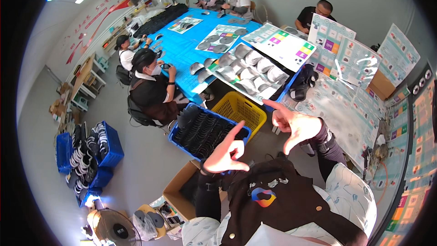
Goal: The person is seen picking up shoe components and using a handheld glue applicator or heating tool to process the materials in a shoe manufacturing facility.
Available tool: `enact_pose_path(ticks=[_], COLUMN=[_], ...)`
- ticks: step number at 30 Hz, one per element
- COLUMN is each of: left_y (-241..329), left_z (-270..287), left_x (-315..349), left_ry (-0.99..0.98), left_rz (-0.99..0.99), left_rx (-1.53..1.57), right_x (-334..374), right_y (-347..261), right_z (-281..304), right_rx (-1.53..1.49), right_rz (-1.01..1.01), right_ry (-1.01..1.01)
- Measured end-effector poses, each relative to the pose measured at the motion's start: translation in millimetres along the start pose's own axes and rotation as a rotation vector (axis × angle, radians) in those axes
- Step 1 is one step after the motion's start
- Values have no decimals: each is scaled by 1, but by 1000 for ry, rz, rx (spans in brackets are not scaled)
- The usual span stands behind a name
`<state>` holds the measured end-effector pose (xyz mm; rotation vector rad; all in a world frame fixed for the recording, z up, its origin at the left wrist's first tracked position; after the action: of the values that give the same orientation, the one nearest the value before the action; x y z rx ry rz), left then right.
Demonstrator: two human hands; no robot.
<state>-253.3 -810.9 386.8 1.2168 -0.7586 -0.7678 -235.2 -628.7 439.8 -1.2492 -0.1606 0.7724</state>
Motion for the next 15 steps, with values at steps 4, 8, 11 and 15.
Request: enact_pose_path(ticks=[4, 8, 11, 15], left_y=[-54, -156, -242, -352], left_z=[0, 17, 42, 56], left_x=[1, 17, 43, 73], left_ry=[26, 182, 363, 461], left_rz=[124, 320, 514, 707], left_rx=[110, -38, -46, 180], right_x=[35, 81, 32, 28], right_y=[43, 68, 8, -8], right_z=[58, 87, -3, -111], right_rx=[543, 1451, 23, -397], right_rz=[-177, 36, -6, 77], right_ry=[608, 474, 304, -344])
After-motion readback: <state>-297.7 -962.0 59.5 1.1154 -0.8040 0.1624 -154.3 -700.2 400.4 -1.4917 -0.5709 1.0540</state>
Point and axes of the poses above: each hand's wrist, its own x-axis away from the middle knuckle, its own z-axis out of the back of the hand, y = z × x, the point moved 9 cm from there along -x, towards the middle knuckle, and after that the axes turned 14 degrees about z, right-handed, at the moved point
